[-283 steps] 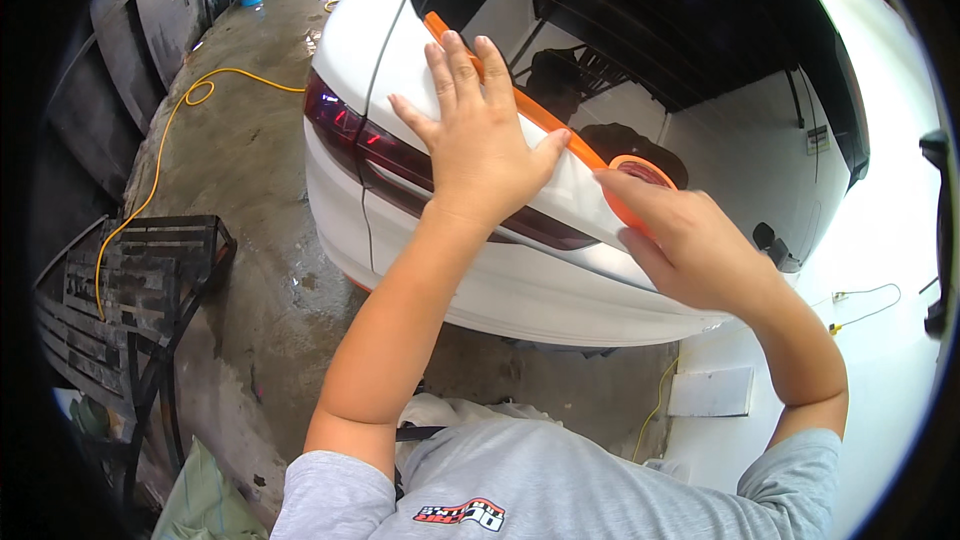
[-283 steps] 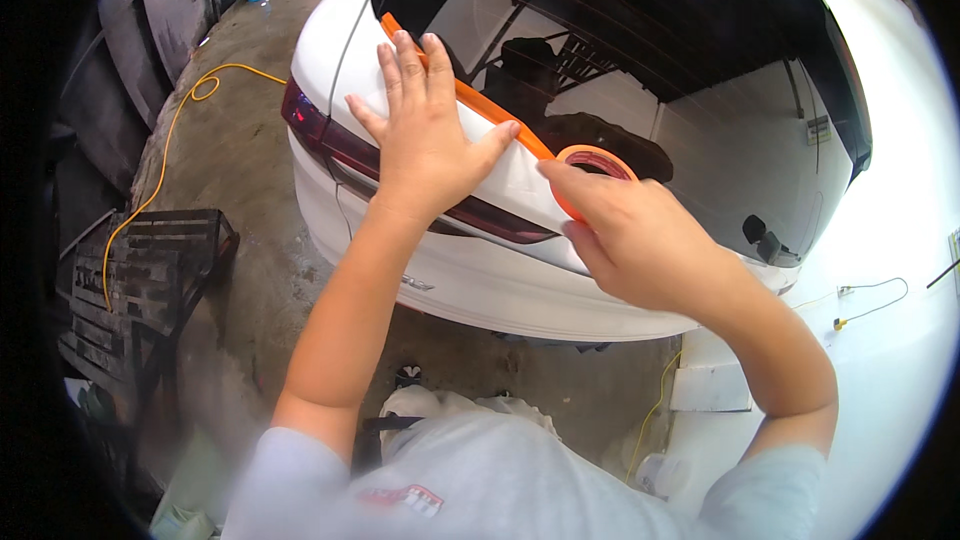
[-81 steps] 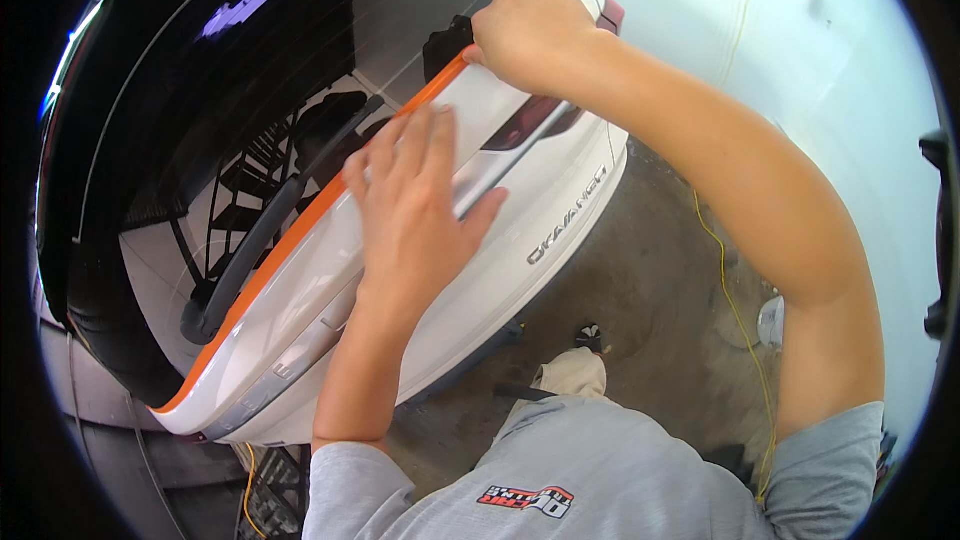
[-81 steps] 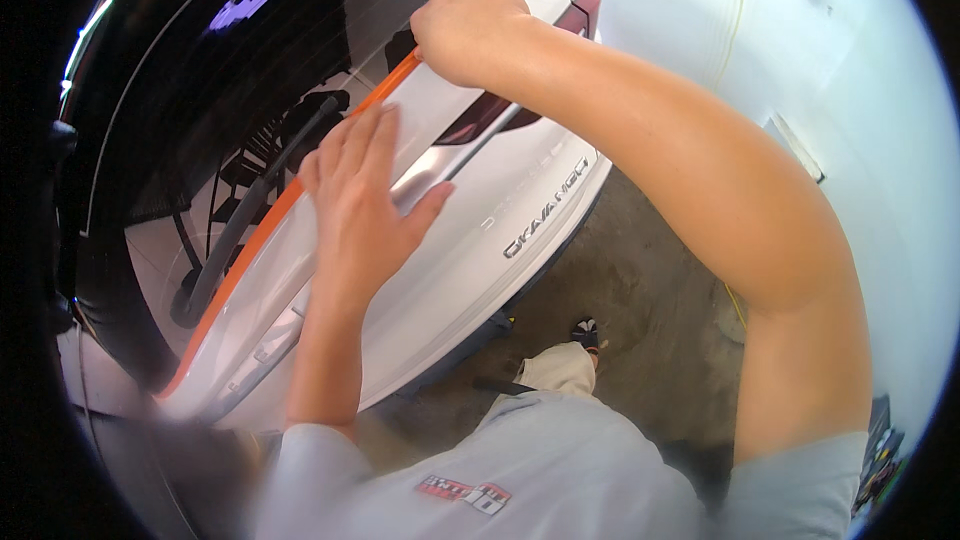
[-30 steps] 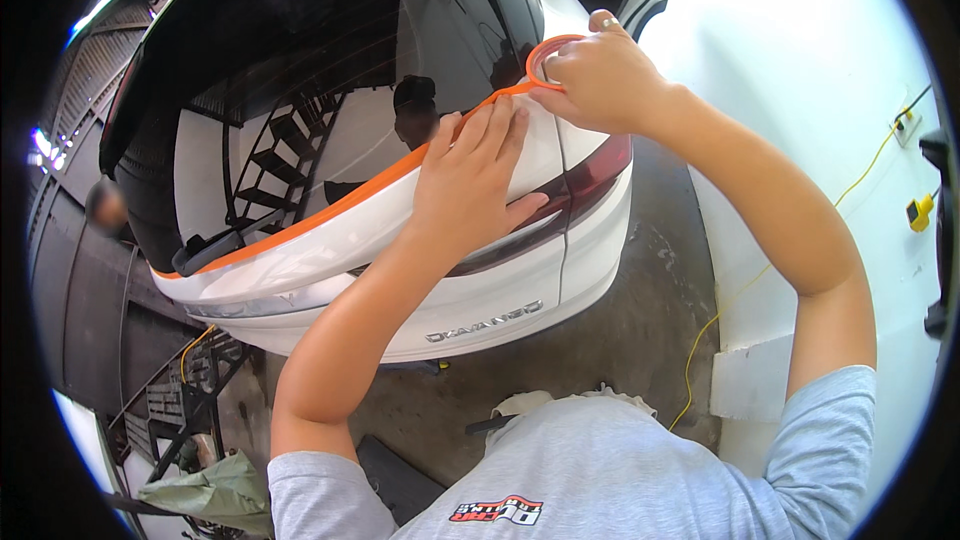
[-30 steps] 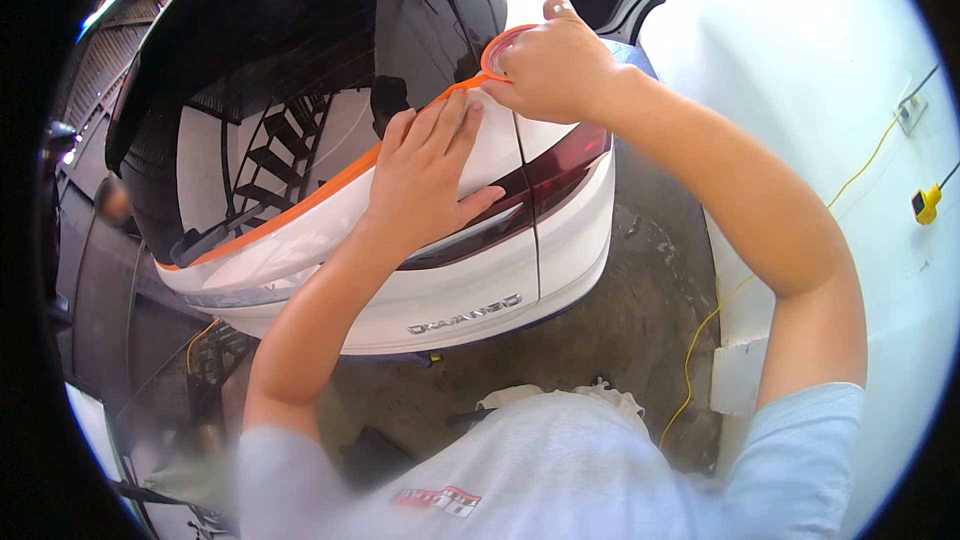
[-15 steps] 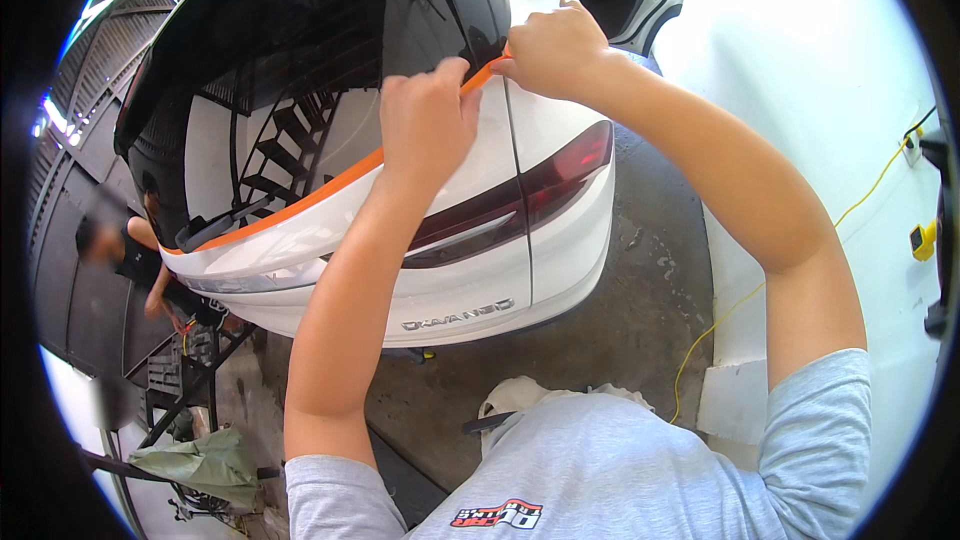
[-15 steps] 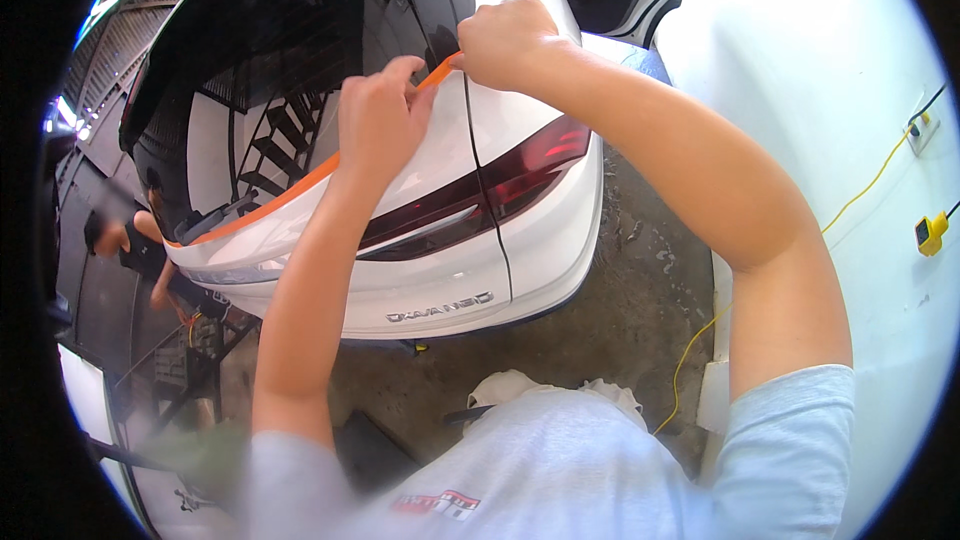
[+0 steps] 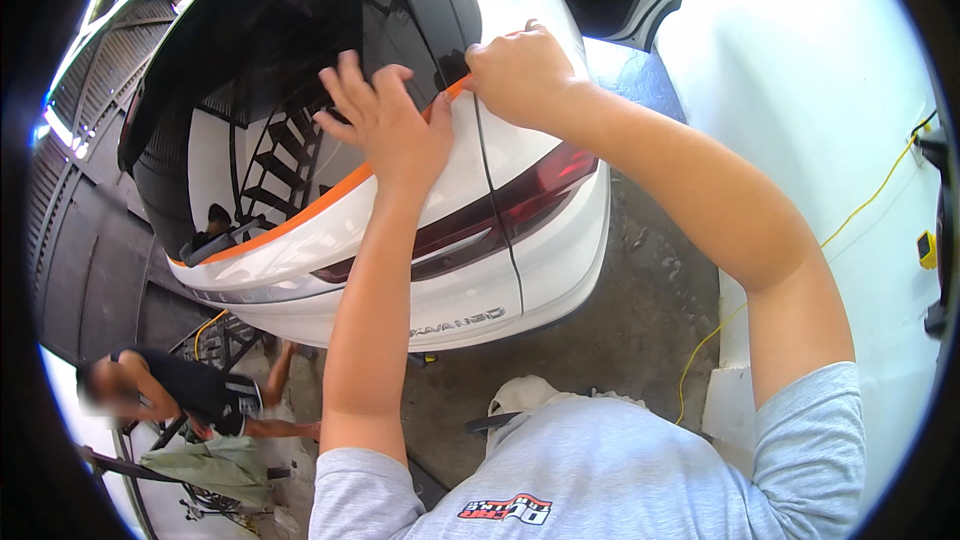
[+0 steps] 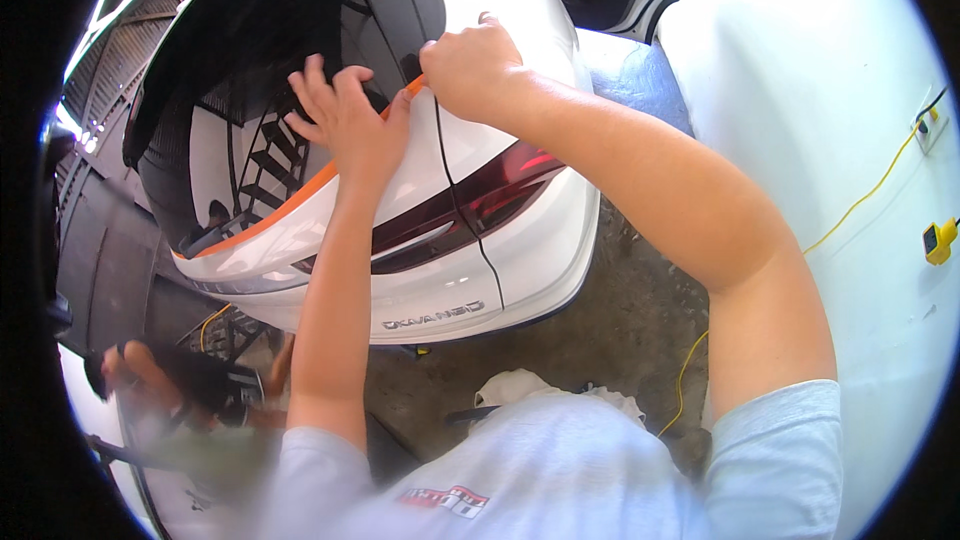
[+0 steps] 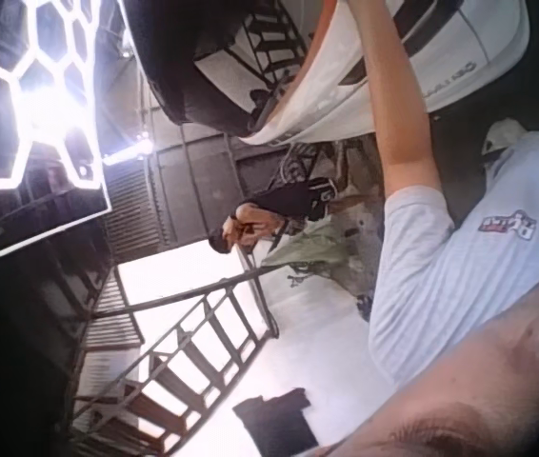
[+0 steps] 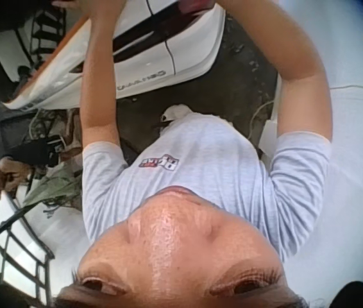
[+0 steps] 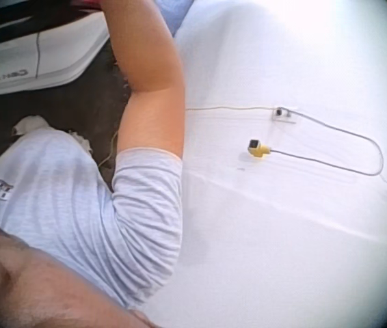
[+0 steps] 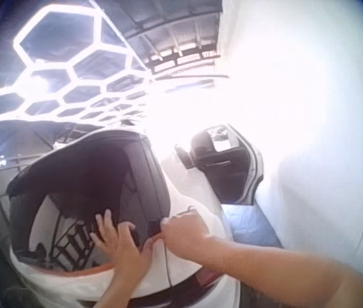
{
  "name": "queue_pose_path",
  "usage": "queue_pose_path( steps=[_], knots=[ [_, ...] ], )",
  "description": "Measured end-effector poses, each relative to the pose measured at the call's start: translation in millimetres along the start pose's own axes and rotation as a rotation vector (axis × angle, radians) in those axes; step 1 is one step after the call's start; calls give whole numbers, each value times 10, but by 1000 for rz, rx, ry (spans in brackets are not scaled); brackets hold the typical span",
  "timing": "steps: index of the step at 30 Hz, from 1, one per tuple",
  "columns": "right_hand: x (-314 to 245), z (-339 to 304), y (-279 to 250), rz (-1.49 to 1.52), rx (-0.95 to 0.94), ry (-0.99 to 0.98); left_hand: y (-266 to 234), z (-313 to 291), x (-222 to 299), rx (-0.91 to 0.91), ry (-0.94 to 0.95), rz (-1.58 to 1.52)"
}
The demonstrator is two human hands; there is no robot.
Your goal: The person applies orange masking tape along the lower edges of a white car's body panels. They start at the rear door, continue along the rear bumper and wheel arch, and finish at the trunk lid, smoothing the tape as they go.
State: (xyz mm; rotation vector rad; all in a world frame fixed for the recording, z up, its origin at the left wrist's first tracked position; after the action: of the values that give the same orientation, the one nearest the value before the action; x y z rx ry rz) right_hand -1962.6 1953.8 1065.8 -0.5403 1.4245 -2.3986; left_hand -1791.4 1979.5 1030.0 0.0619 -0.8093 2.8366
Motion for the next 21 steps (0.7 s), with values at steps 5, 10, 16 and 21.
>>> queue_pose_path(
  steps=[5,10,16,21],
  knots=[
    [39,11,149,76,-2,-14,128,96,-89,-65,-123,-36],
    [-69,-265,423,82,225,51,152,110,-105,-59,-168,-61],
    [253,-1541,541,365,430,267,178,86,-158,-94,-121,3],
    [229,-2520,518,1051,64,425,-79,17,7,-201,-41,-204]
  ],
)
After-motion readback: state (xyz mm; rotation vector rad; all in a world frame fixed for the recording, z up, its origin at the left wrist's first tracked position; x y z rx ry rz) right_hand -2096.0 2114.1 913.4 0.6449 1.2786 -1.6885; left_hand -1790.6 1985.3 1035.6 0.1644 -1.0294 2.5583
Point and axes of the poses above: each hand's wrist, its own z-axis towards the middle knuckle, its own y-axis out of the palm, x = y × z, the point moved 2 cm from there along z, towards the middle knuckle, and after that the axes turned 1 degree about -y, right-handed, at the moved point
